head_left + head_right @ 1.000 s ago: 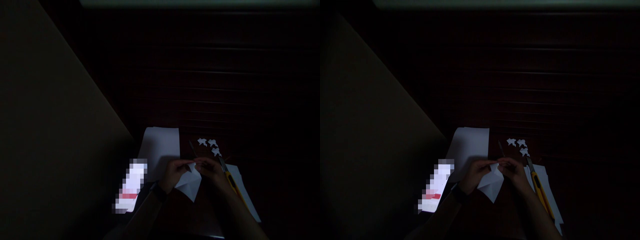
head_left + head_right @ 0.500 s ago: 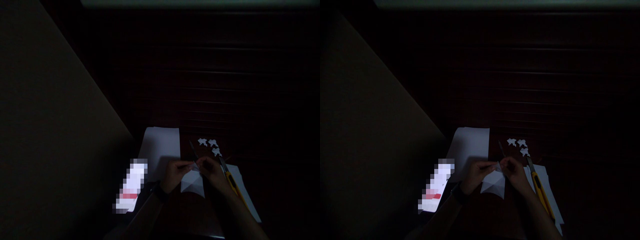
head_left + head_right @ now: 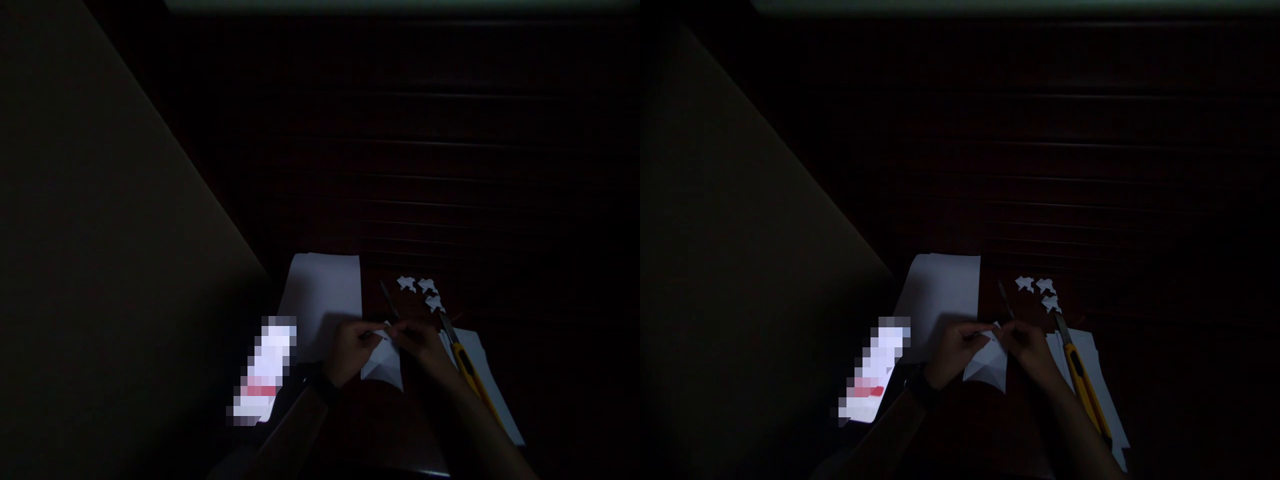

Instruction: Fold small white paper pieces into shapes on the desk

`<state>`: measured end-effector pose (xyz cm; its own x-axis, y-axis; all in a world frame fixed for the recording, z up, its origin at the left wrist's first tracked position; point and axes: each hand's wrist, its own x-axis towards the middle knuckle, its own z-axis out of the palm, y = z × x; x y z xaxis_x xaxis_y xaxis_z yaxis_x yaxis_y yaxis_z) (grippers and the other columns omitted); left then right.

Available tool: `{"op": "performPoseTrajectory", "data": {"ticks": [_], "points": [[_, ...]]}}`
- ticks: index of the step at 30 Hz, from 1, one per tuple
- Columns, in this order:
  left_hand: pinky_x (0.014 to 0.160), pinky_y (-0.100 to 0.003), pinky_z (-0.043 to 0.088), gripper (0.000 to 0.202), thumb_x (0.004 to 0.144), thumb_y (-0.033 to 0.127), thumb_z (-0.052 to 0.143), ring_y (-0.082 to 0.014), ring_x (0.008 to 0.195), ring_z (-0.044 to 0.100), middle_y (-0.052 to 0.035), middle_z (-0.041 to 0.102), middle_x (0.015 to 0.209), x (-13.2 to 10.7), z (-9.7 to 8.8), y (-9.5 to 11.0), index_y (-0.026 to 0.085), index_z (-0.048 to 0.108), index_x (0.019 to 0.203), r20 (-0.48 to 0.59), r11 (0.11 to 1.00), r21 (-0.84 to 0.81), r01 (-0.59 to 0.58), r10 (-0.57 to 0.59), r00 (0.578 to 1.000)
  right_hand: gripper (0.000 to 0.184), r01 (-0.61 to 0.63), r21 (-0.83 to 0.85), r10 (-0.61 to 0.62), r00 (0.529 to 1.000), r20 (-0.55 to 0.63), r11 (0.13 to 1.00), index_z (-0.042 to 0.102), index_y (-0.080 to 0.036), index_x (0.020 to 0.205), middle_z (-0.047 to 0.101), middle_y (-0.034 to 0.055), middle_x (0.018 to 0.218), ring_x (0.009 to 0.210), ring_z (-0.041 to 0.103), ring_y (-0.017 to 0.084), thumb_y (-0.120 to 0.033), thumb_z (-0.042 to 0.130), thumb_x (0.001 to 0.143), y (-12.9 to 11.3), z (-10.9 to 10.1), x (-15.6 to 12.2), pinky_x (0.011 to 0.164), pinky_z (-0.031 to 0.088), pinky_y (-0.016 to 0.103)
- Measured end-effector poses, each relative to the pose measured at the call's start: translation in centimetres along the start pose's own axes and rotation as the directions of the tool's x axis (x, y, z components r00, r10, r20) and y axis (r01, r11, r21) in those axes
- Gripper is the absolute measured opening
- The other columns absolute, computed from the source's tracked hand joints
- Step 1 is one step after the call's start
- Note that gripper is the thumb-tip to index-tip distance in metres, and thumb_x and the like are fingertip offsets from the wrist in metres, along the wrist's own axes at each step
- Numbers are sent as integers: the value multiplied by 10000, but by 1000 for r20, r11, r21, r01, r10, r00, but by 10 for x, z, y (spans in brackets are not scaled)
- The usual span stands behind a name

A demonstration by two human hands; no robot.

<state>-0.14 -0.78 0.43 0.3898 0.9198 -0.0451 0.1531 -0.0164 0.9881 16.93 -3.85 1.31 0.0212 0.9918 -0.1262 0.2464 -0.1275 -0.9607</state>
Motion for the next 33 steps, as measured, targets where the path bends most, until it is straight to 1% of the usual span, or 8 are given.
{"op": "performPoseTrajectory", "data": {"ticks": [4,8,13,17,22,26,29,33], "points": [[688,-268,497,266,756,195,567,-206,815,643,-63,708,932,-2,-2,10,162,694,988,25,999,-44,24,-23,999,279,14,-41,-15,999,-35,999,686,-168,763,675,53,751,707,595,211,-427,584,772,6,-1,4,620,444,302],[746,-282,496,263,780,310,579,-211,864,639,-76,701,955,1,2,6,165,694,966,-55,994,-106,-11,5,998,240,110,-51,-111,993,-29,993,687,-189,750,676,58,849,806,611,228,-402,581,782,2,1,4,717,457,329],[649,-269,513,412,706,322,672,-207,770,658,-97,706,903,4,1,-5,147,632,1077,-43,964,-237,122,-136,990,207,67,40,-66,998,-17,997,636,-193,864,672,42,843,764,614,208,-366,632,750,5,6,1,661,475,307],[669,-275,513,371,661,299,713,-220,799,654,-118,701,912,3,-2,-2,118,670,982,-26,950,-259,176,-189,982,185,78,58,-74,995,-72,995,600,-189,853,650,30,827,759,601,191,-311,664,728,9,9,0,652,467,287],[678,-277,505,300,680,335,693,-227,810,649,-114,703,890,4,-1,-3,115,692,884,-35,965,-221,141,-153,988,199,88,7,-87,991,-105,996,601,-196,863,630,18,789,730,591,184,-289,684,707,9,11,0,636,455,284],[630,-249,484,241,713,363,654,-207,754,644,-72,707,800,6,1,-11,143,704,798,-40,994,-95,60,-64,997,210,126,-1,-125,990,-60,992,596,-197,886,633,17,781,734,590,185,-283,674,711,10,13,-1,668,456,300],[580,-230,459,232,725,372,637,-186,693,632,-50,698,735,5,2,-13,157,710,773,-73,999,-12,31,-32,997,212,141,-40,-143,988,-65,989,588,-197,877,620,9,761,725,581,181,-270,679,700,12,13,-1,672,451,301],[553,-220,445,254,725,388,632,-175,652,626,-49,696,698,4,2,-7,149,713,741,-58,999,-16,32,-33,998,210,136,-82,-142,988,-66,987,574,-198,869,594,-4,748,707,563,170,-245,681,694,13,13,-1,652,435,284]]}}
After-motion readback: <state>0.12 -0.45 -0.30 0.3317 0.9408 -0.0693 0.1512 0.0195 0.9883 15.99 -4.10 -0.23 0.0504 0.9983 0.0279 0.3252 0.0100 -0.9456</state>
